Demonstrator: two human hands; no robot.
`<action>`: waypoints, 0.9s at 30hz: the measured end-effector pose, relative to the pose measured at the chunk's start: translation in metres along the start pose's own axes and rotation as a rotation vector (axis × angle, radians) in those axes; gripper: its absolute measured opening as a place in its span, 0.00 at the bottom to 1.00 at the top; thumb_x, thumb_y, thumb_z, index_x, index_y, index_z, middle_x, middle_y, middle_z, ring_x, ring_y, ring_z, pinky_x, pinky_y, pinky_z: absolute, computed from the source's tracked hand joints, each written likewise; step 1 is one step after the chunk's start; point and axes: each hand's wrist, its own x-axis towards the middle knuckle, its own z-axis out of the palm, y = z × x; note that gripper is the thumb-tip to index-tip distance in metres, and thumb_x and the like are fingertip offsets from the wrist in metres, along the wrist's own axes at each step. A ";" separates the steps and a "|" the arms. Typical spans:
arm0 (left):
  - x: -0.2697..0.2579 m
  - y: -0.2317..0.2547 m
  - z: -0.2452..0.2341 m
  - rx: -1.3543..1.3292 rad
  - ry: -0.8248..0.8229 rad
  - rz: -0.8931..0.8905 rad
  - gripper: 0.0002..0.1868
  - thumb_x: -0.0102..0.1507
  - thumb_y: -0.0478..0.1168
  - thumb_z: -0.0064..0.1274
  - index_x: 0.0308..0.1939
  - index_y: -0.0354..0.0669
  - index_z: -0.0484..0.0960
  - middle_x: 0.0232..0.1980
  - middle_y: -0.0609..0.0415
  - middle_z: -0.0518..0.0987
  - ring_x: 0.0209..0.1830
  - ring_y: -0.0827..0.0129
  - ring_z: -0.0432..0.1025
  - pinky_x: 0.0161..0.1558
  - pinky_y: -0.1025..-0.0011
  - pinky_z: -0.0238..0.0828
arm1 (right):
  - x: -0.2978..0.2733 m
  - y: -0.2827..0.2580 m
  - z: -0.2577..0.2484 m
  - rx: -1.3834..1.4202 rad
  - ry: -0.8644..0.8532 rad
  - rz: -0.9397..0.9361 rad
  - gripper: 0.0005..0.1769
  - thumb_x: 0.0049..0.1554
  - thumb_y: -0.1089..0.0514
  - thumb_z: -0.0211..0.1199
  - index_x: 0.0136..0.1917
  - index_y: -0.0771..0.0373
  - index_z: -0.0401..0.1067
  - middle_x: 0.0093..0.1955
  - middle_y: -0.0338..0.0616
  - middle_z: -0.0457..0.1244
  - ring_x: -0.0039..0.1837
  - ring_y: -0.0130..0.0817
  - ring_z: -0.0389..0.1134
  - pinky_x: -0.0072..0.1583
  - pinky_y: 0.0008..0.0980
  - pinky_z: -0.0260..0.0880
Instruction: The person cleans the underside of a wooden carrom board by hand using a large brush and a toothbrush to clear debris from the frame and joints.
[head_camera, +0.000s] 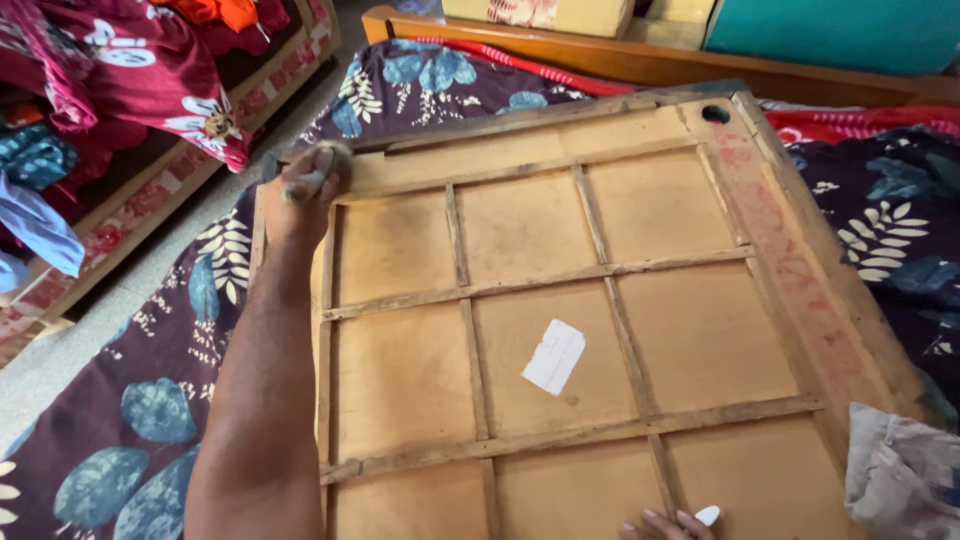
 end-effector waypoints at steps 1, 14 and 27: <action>-0.004 0.002 0.000 0.020 -0.034 -0.006 0.24 0.63 0.41 0.60 0.63 0.45 0.81 0.53 0.46 0.85 0.52 0.61 0.80 0.54 0.64 0.75 | -0.006 0.000 -0.003 -0.002 -0.003 0.004 0.10 0.56 0.52 0.61 0.52 0.45 0.77 0.63 0.19 0.65 0.64 0.27 0.66 0.64 0.44 0.64; -0.075 0.107 -0.078 0.641 -0.456 -0.251 0.21 0.62 0.55 0.62 0.47 0.41 0.86 0.42 0.42 0.85 0.42 0.51 0.81 0.48 0.56 0.78 | 0.076 0.021 -0.066 0.361 -0.304 -0.285 0.08 0.52 0.47 0.62 0.44 0.48 0.78 0.61 0.45 0.68 0.66 0.45 0.65 0.63 0.55 0.62; -0.218 0.202 -0.170 0.118 -0.188 -0.237 0.20 0.64 0.51 0.58 0.57 0.51 0.83 0.42 0.45 0.86 0.40 0.58 0.84 0.40 0.63 0.80 | 0.193 -0.027 -0.153 0.468 -0.370 0.027 0.10 0.50 0.52 0.68 0.45 0.55 0.77 0.61 0.45 0.69 0.67 0.46 0.67 0.69 0.52 0.61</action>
